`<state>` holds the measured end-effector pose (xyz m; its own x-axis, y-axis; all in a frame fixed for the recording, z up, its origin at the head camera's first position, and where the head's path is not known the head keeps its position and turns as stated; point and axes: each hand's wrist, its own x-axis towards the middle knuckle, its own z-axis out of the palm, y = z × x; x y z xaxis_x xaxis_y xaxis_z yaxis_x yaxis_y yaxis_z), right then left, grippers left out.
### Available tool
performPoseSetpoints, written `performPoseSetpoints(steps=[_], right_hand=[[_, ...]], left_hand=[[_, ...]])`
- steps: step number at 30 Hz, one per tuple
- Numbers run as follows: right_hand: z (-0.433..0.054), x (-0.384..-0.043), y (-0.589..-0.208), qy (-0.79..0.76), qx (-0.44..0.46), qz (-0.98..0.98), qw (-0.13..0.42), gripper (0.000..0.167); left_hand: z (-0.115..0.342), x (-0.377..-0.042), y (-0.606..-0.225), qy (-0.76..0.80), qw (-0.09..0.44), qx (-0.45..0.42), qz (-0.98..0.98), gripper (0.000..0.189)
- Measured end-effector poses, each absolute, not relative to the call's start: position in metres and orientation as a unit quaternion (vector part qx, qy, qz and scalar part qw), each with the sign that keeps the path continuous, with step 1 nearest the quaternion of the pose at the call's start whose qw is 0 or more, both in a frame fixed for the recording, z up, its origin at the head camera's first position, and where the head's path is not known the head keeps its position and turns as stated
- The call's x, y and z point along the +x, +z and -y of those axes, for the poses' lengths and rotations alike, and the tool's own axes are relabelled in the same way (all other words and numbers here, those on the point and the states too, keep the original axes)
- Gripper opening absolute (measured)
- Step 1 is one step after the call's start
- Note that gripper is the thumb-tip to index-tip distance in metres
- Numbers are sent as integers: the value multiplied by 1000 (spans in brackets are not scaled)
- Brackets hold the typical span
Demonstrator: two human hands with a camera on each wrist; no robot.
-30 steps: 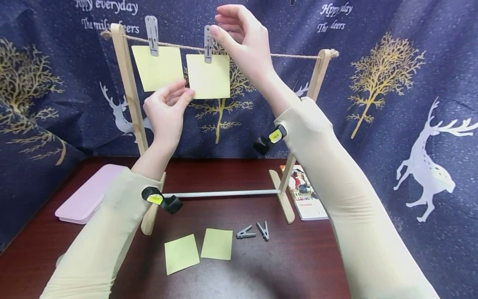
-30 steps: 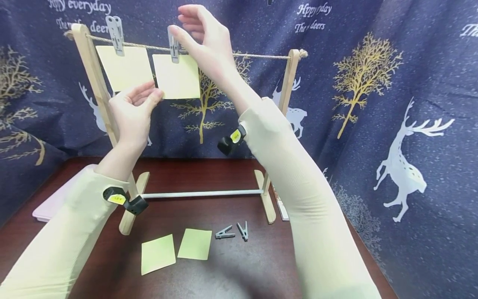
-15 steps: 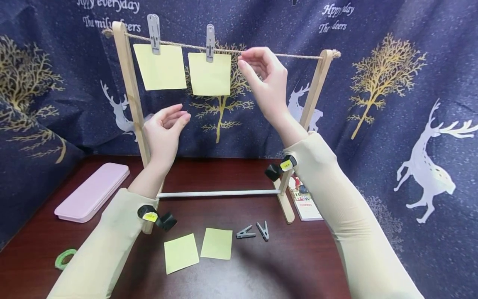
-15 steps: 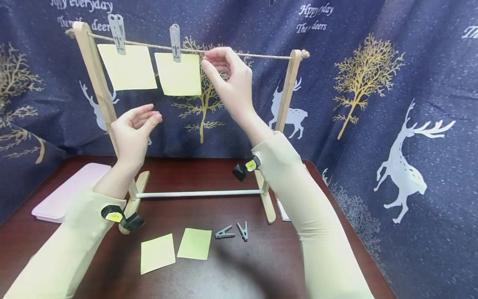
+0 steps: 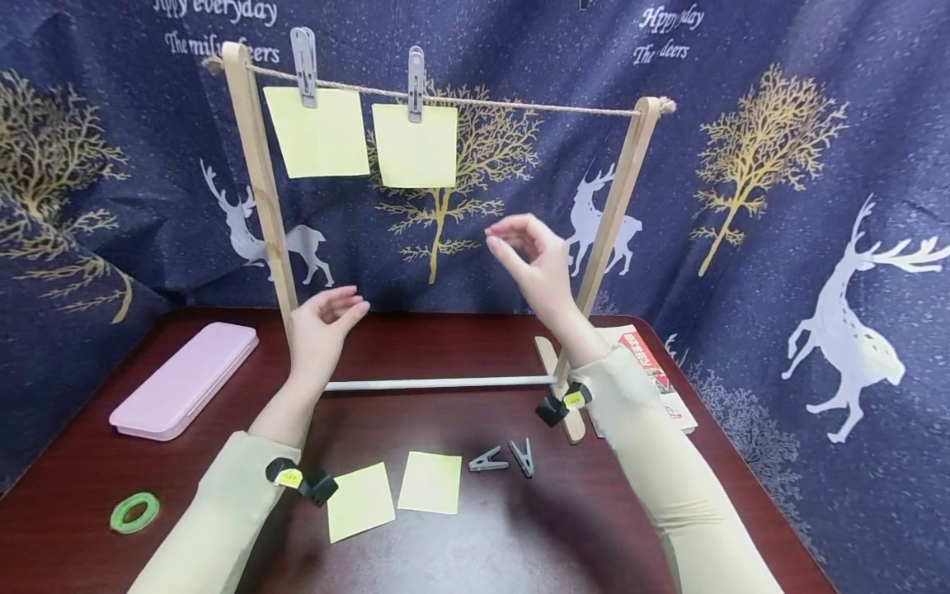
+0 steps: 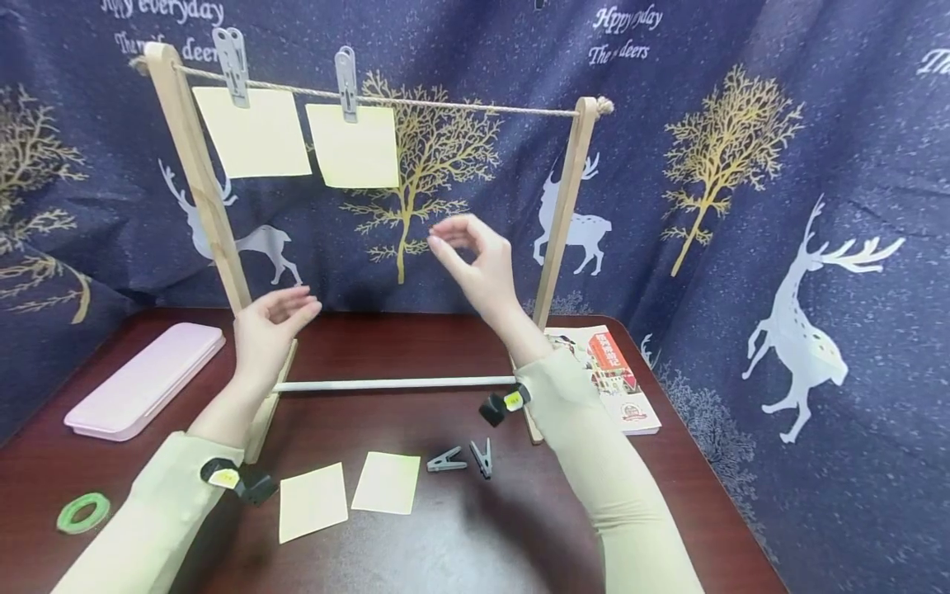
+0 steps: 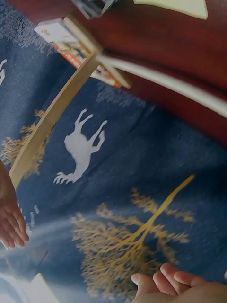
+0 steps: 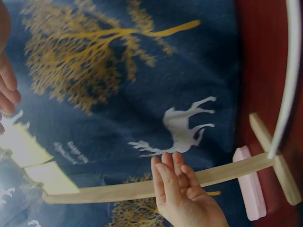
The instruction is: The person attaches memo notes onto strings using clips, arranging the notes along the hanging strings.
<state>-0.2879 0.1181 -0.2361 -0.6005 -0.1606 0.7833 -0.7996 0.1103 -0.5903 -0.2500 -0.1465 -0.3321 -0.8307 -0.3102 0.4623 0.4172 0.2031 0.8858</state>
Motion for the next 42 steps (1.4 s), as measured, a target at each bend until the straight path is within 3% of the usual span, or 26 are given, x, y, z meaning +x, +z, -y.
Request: performPoseSetpoints(steps=[12,23,31,42], right_hand=[[-154,-275,-318,575,269,751,182,16],[-176,-265,-368,544,235,802,77,20],[-184,-265,-401,511,257,820,-16,31],[-188,-259,-418,427,311,847,-58,32]], left_hand=[[156,-240,-381,-574,174,-49,799,33],[164,-234,-407,-486,91,-108,863,34],[171,-233,-422,-481,6,-142,865,38],[177,-229,-438,-455,-121,-216,856,42]])
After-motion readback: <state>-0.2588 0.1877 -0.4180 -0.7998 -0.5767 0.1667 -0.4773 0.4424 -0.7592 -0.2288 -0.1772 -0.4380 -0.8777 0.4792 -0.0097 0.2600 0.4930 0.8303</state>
